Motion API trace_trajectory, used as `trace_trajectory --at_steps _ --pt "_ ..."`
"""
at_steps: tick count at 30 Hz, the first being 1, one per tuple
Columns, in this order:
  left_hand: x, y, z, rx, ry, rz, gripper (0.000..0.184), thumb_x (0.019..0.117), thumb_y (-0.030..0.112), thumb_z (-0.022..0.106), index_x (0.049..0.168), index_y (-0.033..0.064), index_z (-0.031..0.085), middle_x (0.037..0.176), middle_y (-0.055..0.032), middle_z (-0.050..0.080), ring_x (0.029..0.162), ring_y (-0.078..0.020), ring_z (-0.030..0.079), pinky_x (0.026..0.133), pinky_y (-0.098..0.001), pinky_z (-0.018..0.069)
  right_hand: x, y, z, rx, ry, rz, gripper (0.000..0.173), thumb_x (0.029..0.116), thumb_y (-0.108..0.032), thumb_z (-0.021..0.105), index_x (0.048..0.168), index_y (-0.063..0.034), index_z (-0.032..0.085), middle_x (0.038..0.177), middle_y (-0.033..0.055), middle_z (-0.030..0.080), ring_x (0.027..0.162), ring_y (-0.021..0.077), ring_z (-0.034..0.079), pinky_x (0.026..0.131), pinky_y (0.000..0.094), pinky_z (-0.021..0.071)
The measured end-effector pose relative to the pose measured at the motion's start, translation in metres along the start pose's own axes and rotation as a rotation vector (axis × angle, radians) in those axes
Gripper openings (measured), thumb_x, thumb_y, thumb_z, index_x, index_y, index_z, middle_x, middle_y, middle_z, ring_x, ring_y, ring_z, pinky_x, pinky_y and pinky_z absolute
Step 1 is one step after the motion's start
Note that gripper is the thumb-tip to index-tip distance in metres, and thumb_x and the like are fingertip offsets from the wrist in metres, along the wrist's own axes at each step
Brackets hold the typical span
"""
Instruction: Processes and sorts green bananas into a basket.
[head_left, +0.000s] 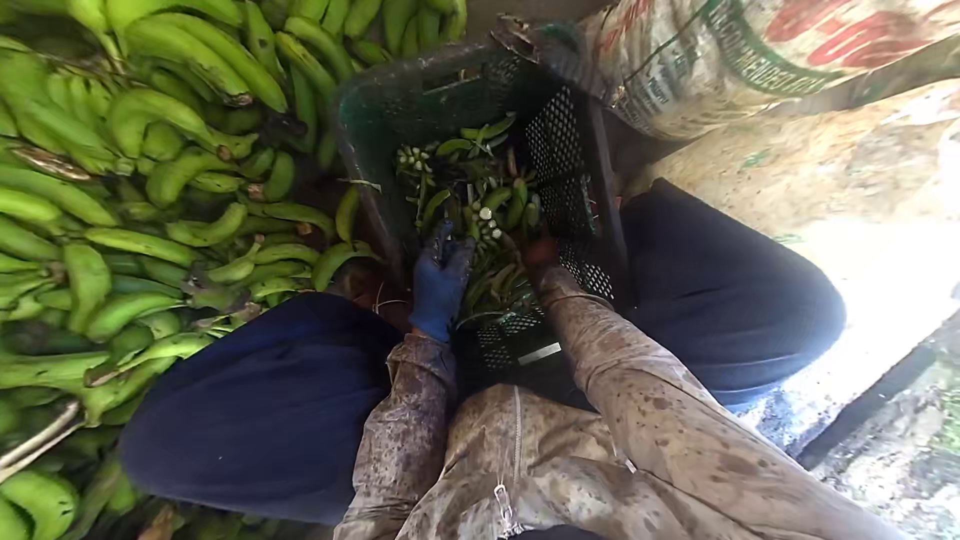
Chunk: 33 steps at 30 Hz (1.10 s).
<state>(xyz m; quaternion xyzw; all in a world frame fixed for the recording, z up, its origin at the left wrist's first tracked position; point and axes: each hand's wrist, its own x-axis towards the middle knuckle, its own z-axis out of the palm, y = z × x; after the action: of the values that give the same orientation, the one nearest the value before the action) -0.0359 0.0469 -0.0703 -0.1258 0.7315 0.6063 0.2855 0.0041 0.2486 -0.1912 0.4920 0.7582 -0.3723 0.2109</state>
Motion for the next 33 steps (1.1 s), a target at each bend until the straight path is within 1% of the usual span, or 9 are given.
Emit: trace_trajectory --at_steps 5,9,11,13,16,19,22,25,33 --pt "-0.004 0.008 0.003 -0.027 0.013 0.055 0.056 0.0987 0.029 0.069 0.149 0.0126 0.051 0.127 -0.0108 0.066 0.101 -0.0170 0.069 0.086 -0.0370 0.0598 -0.044 -0.022 -0.043 0.017 0.020 -0.072 0.043 0.0971 -0.029 0.069 0.133 -0.0037 0.065 0.124 0.0265 0.068 0.120 0.0438 0.063 0.103 0.0651 0.0471" --pt "-0.018 0.014 -0.005 -0.087 0.103 0.172 0.054 0.0986 0.029 0.069 0.145 0.0071 0.053 0.127 -0.0119 0.066 0.106 -0.0168 0.068 0.091 -0.0364 0.0587 -0.098 -0.049 -0.099 -0.192 -0.036 -0.477 0.040 0.0924 -0.023 0.075 0.129 -0.0083 0.070 0.126 0.0211 0.068 0.120 0.0392 0.064 0.104 0.0622 0.0481" --pt "-0.024 0.018 -0.015 -0.116 0.104 0.251 0.054 0.1010 0.032 0.065 0.147 0.0068 0.051 0.137 -0.0116 0.062 0.118 -0.0162 0.064 0.100 -0.0353 0.0554 -0.130 -0.059 -0.129 -0.262 -0.089 -0.745 0.038 0.0892 -0.019 0.078 0.125 -0.0077 0.073 0.126 0.0190 0.068 0.118 0.0346 0.065 0.104 0.0565 0.0499" --pt "-0.031 0.024 -0.024 -0.156 -0.008 0.305 0.053 0.1052 0.037 0.055 0.150 0.0082 0.049 0.137 -0.0102 0.063 0.118 -0.0167 0.065 0.098 -0.0358 0.0571 -0.162 -0.072 -0.155 -0.340 -0.203 -0.965 0.036 0.0877 -0.014 0.078 0.122 -0.0063 0.074 0.123 0.0177 0.069 0.114 0.0309 0.066 0.102 0.0515 0.0511" --pt "-0.042 0.028 -0.021 -0.384 -0.358 0.325 0.049 0.1108 0.038 0.030 0.149 0.0108 0.043 0.122 -0.0067 0.068 0.097 -0.0164 0.069 0.079 -0.0340 0.0601 -0.196 -0.086 -0.159 -0.282 -0.256 -1.165 0.038 0.0866 -0.012 0.078 0.124 -0.0086 0.074 0.119 0.0119 0.073 0.108 0.0210 0.069 0.099 0.0416 0.0548" --pt "-0.053 0.019 -0.013 -0.497 -0.406 0.326 0.058 0.1099 0.052 0.024 0.143 0.0136 0.052 0.122 -0.0053 0.066 0.106 -0.0141 0.065 0.092 -0.0374 0.0572 -0.215 -0.086 -0.135 -0.051 -0.091 -1.165 0.043 0.0893 -0.017 0.077 0.130 -0.0055 0.069 0.116 0.0112 0.074 0.102 0.0160 0.071 0.095 0.0362 0.0570" --pt "-0.056 0.023 -0.013 -0.583 -0.292 0.279 0.068 0.1084 0.058 0.019 0.136 0.0101 0.059 0.095 -0.0113 0.070 0.071 -0.0204 0.068 0.061 -0.0379 0.0612 -0.230 -0.061 -0.114 0.077 0.015 -1.040 0.045 0.0968 -0.037 0.071 0.129 -0.0052 0.066 0.097 0.0053 0.072 0.080 0.0111 0.066 0.076 0.0331 0.0579" --pt "-0.052 0.026 -0.025 -0.796 -0.085 0.181 0.069 0.1075 0.061 0.018 0.126 0.0082 0.058 0.075 -0.0094 0.061 0.057 -0.0222 0.061 0.051 -0.0399 0.0585 -0.241 -0.012 -0.083 0.151 -0.140 -0.953 0.045 0.1079 -0.042 0.047 0.122 -0.0038 0.066 0.083 0.0046 0.066 0.069 0.0140 0.062 0.066 0.0378 0.0561" --pt "-0.059 0.037 -0.039 -0.769 0.229 0.250 0.053 0.1092 0.053 0.035 0.110 0.0084 0.063 0.073 -0.0054 0.058 0.057 -0.0183 0.057 0.051 -0.0364 0.0557 -0.258 0.024 -0.043 -0.035 -0.204 -0.947 0.041 0.1112 -0.034 0.041 0.112 -0.0007 0.065 0.080 0.0122 0.065 0.072 0.0231 0.065 0.069 0.0452 0.0536"
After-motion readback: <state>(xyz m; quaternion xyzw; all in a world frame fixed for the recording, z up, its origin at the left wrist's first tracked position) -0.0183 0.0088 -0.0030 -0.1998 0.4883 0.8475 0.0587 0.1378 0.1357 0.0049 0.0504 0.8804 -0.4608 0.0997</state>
